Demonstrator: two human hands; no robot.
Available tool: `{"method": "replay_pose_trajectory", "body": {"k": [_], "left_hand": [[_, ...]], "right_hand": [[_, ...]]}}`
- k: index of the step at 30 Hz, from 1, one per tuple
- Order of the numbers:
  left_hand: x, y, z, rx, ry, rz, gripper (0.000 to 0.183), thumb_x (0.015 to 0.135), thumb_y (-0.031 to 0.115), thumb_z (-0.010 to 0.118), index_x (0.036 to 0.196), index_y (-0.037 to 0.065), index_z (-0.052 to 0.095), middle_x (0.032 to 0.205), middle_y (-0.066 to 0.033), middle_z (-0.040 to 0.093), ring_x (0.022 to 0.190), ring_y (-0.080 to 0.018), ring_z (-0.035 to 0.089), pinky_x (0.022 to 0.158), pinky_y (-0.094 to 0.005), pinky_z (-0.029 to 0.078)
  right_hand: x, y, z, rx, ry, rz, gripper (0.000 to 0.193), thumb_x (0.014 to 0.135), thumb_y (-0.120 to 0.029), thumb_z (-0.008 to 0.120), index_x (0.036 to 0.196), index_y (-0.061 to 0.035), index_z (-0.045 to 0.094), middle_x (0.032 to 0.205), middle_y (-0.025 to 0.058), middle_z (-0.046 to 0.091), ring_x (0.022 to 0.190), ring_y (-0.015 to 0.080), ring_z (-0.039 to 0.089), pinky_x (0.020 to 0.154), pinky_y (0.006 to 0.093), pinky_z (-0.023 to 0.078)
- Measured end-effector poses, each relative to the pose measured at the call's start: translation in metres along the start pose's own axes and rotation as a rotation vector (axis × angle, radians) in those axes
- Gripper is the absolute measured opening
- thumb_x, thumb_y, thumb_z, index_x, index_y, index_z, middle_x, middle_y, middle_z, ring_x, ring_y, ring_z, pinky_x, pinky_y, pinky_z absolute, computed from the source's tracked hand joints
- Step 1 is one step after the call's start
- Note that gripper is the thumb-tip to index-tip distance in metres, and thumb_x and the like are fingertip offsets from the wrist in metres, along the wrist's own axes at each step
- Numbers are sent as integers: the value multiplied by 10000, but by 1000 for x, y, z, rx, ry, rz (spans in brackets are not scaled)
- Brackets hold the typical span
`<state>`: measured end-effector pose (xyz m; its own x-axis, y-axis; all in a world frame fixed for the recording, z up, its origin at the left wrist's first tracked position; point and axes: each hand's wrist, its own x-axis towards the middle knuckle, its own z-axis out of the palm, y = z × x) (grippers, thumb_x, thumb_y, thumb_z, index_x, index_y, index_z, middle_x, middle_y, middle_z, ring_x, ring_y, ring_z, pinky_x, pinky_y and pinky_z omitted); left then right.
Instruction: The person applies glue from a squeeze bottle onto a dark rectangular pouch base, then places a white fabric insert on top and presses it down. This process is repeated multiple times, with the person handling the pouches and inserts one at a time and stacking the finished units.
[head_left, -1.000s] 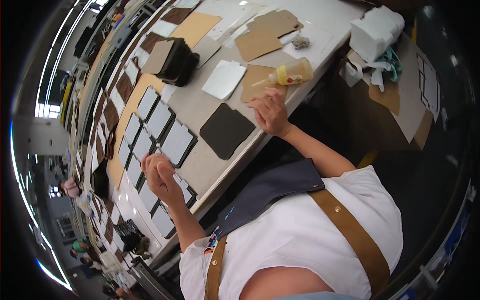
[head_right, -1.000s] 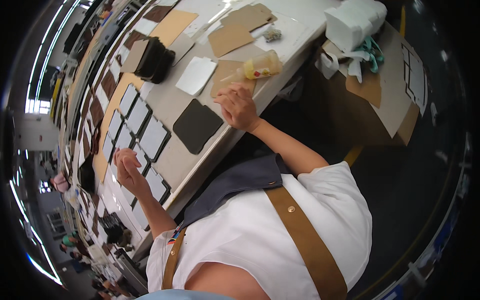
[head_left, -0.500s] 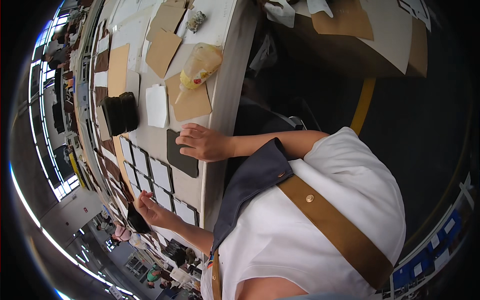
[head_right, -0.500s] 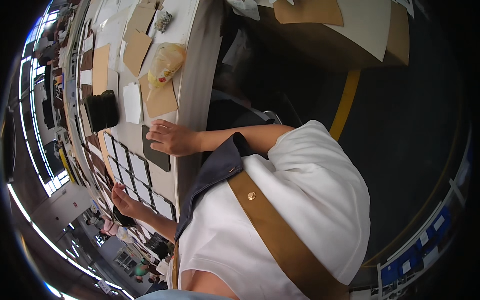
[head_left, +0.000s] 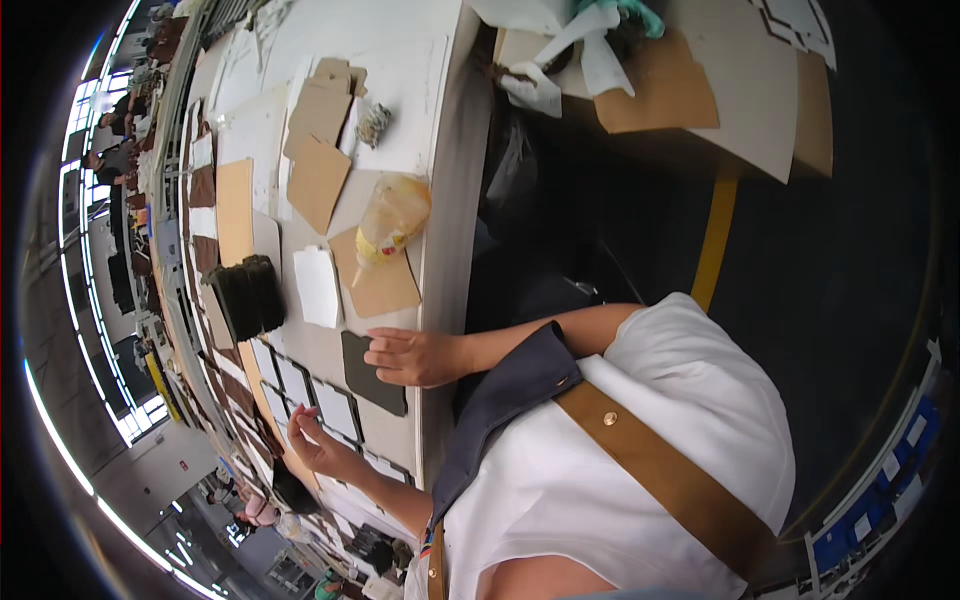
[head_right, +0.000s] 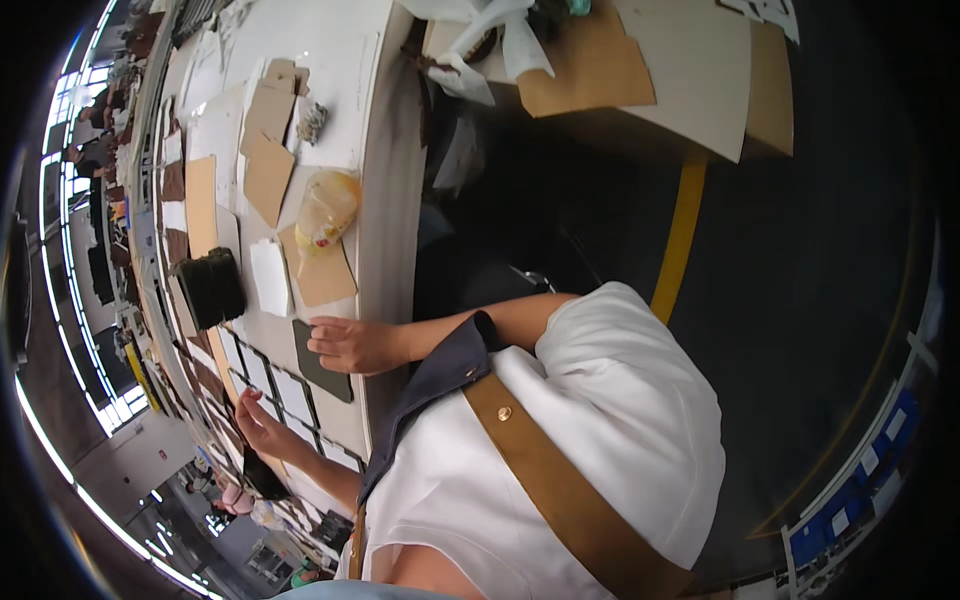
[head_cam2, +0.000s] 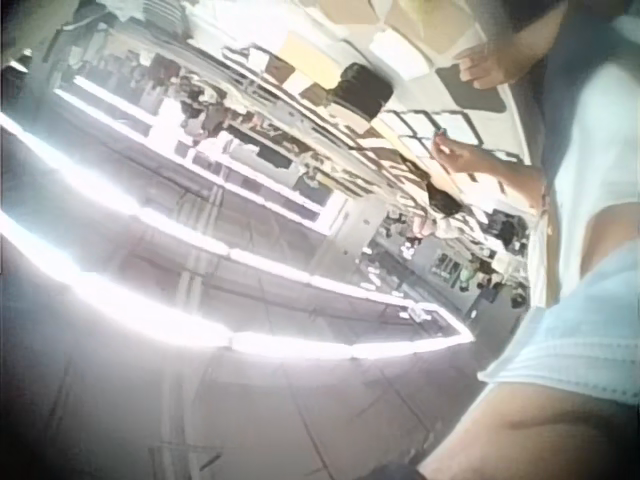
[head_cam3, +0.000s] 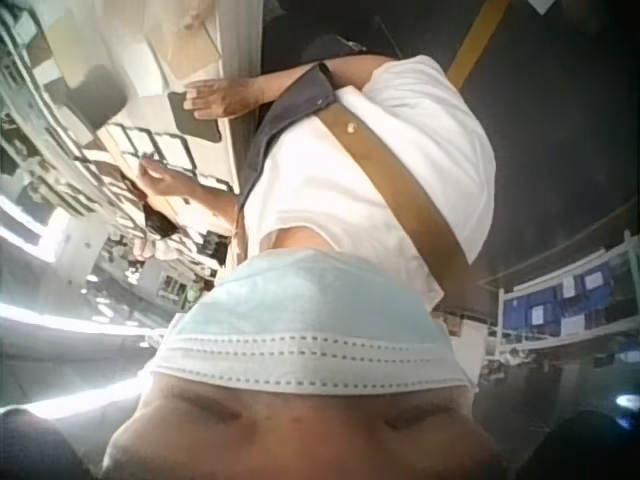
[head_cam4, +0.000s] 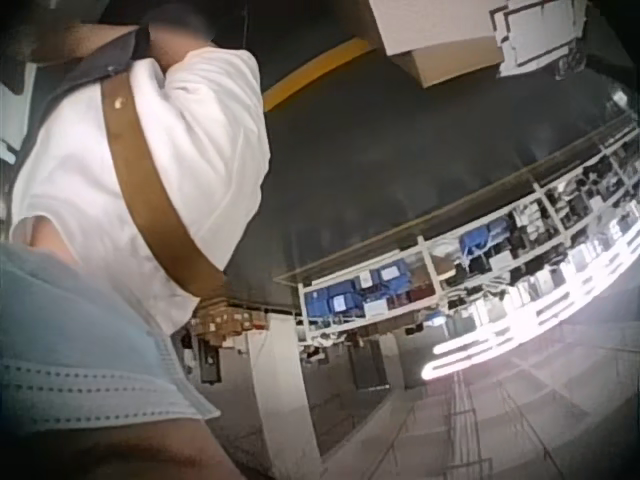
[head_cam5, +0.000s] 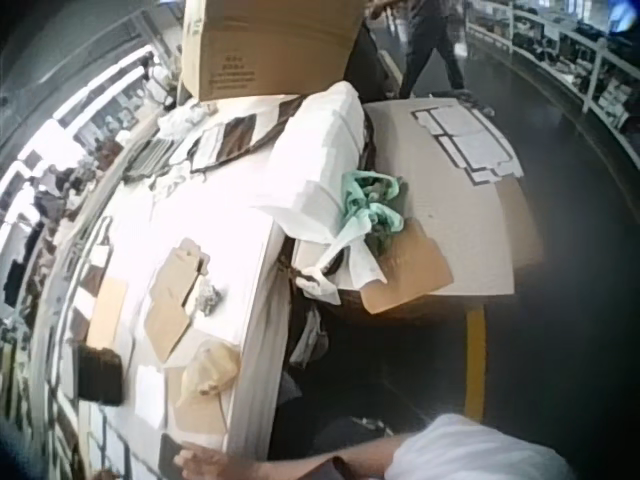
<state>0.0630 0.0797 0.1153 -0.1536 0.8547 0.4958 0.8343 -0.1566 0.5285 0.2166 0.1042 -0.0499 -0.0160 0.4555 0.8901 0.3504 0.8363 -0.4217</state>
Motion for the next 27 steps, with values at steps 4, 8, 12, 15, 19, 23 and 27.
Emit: {"method": "replay_pose_trajectory", "body": {"k": [4, 8, 12, 15, 19, 23, 27], "left_hand": [[6, -16, 10, 12, -46, -18, 202, 1070, 153, 548, 1072, -20, 652, 944, -75, 647, 884, -160, 588, 879, -313, 475], [-7, -32, 20, -87, -75, -60, 186, 1065, 149, 555, 1040, -14, 641, 958, -71, 649, 881, -167, 596, 871, -317, 475], [-7, -44, 35, -137, -120, -55, 228, 1076, 173, 521, 943, 19, 624, 938, -72, 648, 903, -197, 583, 913, -348, 449], [-7, -47, 43, -145, -114, 30, 262, 1080, 190, 498, 908, 32, 618, 920, -63, 644, 904, -214, 570, 975, -387, 410], [-16, -59, 34, -167, -104, 20, 265, 1078, 187, 495, 896, 36, 614, 900, -57, 635, 893, -220, 565, 995, -409, 388], [-35, -73, 24, -195, -67, -91, 240, 1071, 166, 498, 907, 32, 613, 899, -65, 625, 891, -221, 565, 961, -389, 410], [-67, -73, 24, -219, -5, -187, 221, 1066, 140, 478, 912, 19, 579, 893, -83, 576, 894, -236, 541, 897, -369, 425]], "right_hand": [[2, 9, -4, -10, -27, 4, 142, 747, -128, 639, 856, -38, 623, 1116, 132, 596, 1138, 297, 571, 1154, 495, 415], [-1, 2, -6, -27, -167, -5, 268, 741, -140, 626, 980, -22, 645, 1195, 146, 608, 1198, 319, 556, 1170, 503, 397], [1, -3, -11, -48, -226, 3, 313, 713, -134, 656, 1000, -11, 651, 1194, 156, 612, 1211, 328, 552, 1167, 505, 399], [2, -3, -15, -57, -264, 2, 325, 703, -132, 664, 1005, -10, 653, 1192, 157, 613, 1208, 327, 555, 1162, 498, 402], [4, -6, -16, -113, -304, 11, 353, 720, -109, 685, 1063, -30, 665, 1219, 132, 616, 1211, 296, 557, 1142, 484, 435], [2, -5, -12, -141, -293, 36, 300, 779, -100, 678, 1077, -61, 670, 1215, 104, 617, 1197, 275, 560, 1116, 457, 455], [1, -6, -9, -90, -305, 38, 279, 799, -93, 681, 1078, -74, 664, 1213, 91, 611, 1193, 287, 554, 1105, 457, 456]]}}
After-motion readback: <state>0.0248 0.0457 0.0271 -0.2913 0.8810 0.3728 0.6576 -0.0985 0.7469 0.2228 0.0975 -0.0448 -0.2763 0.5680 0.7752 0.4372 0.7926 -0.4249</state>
